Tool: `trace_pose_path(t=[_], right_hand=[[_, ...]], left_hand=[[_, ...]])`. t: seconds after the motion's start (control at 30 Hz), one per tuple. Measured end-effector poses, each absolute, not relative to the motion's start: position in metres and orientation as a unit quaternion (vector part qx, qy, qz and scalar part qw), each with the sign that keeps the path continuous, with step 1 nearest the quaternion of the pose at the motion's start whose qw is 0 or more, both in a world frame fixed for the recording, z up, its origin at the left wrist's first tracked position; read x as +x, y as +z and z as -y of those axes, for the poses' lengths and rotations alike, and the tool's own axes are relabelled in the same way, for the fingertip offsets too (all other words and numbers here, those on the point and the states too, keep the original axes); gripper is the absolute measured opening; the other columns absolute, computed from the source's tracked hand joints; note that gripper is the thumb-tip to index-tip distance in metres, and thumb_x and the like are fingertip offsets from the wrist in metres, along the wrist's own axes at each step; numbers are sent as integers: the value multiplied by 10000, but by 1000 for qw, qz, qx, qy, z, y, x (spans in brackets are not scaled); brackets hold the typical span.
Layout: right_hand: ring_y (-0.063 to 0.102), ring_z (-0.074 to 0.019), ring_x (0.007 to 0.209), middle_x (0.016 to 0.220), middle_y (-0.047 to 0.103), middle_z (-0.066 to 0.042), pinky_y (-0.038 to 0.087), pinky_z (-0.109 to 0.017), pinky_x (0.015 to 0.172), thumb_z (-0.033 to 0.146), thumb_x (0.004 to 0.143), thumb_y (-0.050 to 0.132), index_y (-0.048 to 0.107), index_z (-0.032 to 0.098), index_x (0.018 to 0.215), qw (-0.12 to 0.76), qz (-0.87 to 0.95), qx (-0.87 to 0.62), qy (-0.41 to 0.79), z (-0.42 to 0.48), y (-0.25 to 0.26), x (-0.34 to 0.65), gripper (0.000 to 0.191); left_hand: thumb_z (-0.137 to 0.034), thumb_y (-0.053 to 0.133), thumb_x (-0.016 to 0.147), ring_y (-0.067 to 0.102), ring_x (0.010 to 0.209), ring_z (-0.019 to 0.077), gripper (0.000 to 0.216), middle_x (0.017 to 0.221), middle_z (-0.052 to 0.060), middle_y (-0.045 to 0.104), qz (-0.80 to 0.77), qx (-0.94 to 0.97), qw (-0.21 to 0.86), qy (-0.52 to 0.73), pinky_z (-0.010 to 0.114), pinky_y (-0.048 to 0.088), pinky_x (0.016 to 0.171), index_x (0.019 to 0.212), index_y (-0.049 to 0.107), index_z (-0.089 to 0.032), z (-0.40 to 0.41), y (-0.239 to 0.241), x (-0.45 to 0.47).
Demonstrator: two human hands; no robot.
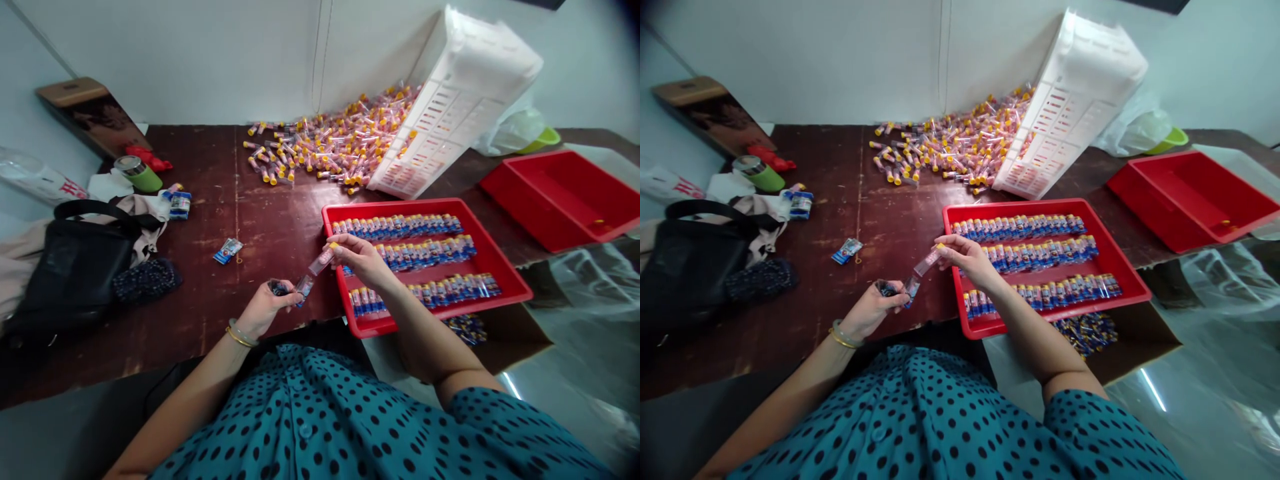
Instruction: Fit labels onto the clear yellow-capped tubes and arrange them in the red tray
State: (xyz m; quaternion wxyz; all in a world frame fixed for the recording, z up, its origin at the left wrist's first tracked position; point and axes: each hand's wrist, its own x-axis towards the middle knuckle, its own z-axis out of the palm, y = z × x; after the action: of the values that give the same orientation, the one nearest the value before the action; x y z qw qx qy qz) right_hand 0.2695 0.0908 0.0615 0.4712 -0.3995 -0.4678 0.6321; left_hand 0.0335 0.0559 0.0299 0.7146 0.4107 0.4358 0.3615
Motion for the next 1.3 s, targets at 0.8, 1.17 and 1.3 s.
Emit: trace_pose_path(t=[0.8,1.17,1.3], right_hand=[[628,-135,858,948,667,-29,501,-269,807,357,845,698,621,189,1063,452,582,-413,536,-72,58,278,286],[667,-176,906,989,713,-34,519,-299,855,438,825,695,666,192,1019,468,551,-513,463,-22,25,242,315],[668,-182,966,1057,717,-50,499,-309,923,384,806,731,682,201,1011,516,545,-509,421,-18,21,243,279]], left_hand=[[-280,839,652,554,644,127,194,668,-10,650,-422,424,734,321,244,450,662,725,708,-155,-53,26,60],[-384,839,664,685,764,194,388,878,48,754,-451,269,807,270,294,557,742,977,730,-181,-49,32,72],[-369,882,598,694,775,188,414,872,31,763,-451,254,810,275,266,563,749,945,739,-195,-52,37,83]])
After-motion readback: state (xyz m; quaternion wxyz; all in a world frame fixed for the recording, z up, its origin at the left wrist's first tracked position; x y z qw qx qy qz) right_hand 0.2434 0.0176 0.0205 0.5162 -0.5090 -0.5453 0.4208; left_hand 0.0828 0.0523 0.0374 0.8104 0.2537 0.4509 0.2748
